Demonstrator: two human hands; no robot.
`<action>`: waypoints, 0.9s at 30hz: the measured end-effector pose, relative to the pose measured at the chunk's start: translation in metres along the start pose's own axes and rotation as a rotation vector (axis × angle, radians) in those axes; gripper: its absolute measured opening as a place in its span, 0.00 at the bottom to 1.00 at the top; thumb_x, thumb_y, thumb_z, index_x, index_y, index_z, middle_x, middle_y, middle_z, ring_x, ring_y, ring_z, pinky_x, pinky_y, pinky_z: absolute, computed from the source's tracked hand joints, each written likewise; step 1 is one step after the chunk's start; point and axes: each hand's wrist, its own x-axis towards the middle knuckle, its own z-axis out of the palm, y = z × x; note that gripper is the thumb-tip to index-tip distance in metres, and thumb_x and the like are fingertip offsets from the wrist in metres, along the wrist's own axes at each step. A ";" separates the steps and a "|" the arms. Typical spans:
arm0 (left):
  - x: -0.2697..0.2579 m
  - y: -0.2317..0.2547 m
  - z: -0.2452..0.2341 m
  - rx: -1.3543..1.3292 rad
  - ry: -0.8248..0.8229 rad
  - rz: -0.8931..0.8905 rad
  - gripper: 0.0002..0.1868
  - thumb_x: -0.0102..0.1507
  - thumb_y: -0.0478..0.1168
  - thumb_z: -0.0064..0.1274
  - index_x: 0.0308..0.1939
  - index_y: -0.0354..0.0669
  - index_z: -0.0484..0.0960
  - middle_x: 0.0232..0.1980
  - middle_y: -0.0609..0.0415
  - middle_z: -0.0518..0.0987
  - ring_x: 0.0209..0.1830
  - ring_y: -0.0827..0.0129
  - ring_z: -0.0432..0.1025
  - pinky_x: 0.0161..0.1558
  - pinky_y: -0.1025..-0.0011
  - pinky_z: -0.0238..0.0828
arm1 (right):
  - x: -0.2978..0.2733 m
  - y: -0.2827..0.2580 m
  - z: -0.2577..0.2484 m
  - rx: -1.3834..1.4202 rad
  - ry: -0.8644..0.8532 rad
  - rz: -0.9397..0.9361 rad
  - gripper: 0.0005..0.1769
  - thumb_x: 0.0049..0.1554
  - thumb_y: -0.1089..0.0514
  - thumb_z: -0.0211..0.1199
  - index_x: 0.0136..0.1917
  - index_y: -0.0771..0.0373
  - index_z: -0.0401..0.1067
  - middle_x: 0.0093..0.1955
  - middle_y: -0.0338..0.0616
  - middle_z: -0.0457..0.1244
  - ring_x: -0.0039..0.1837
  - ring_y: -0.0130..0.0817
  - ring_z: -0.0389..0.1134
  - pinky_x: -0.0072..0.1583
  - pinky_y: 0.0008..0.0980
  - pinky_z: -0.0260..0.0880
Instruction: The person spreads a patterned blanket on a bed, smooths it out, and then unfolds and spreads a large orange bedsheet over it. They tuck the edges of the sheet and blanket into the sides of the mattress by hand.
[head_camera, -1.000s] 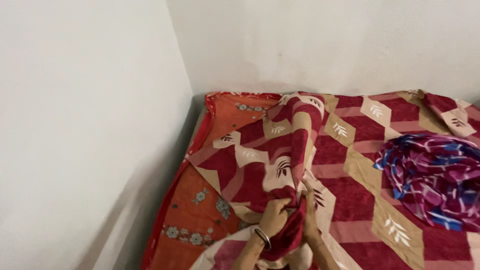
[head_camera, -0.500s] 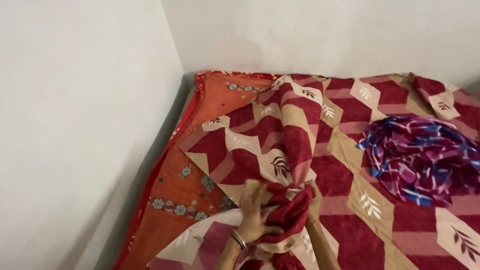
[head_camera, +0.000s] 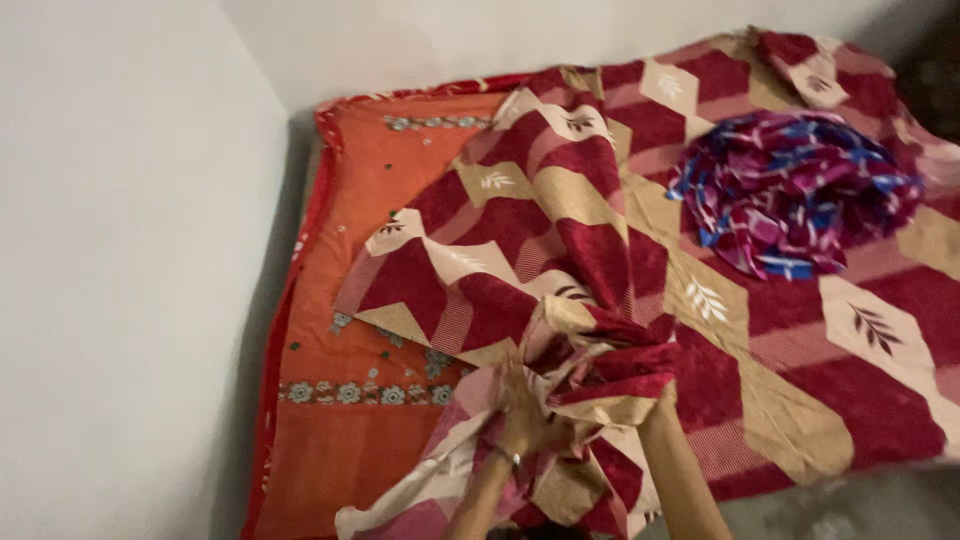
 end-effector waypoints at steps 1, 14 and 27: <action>0.008 0.003 0.009 -0.075 -0.035 -0.009 0.58 0.51 0.50 0.68 0.74 0.50 0.43 0.77 0.46 0.45 0.76 0.54 0.45 0.71 0.44 0.47 | -0.003 0.005 -0.003 0.048 0.010 0.058 0.16 0.66 0.51 0.54 0.63 0.61 0.68 0.59 0.46 0.64 0.58 0.41 0.66 0.60 0.43 0.68; 0.063 -0.047 0.082 -0.370 0.016 -0.140 0.37 0.59 0.48 0.59 0.67 0.46 0.57 0.68 0.49 0.60 0.68 0.58 0.57 0.67 0.52 0.58 | -0.088 -0.102 0.007 -0.034 -0.101 -0.101 0.28 0.61 0.61 0.59 0.75 0.62 0.64 0.71 0.46 0.61 0.69 0.42 0.66 0.64 0.40 0.71; 0.189 -0.174 0.252 -0.981 0.075 -0.244 0.20 0.66 0.45 0.50 0.60 0.43 0.72 0.59 0.52 0.74 0.60 0.62 0.69 0.62 0.61 0.69 | 0.000 -0.086 -0.163 -0.270 0.060 -0.046 0.56 0.54 0.65 0.70 0.79 0.51 0.32 0.64 0.66 0.62 0.64 0.55 0.65 0.58 0.49 0.70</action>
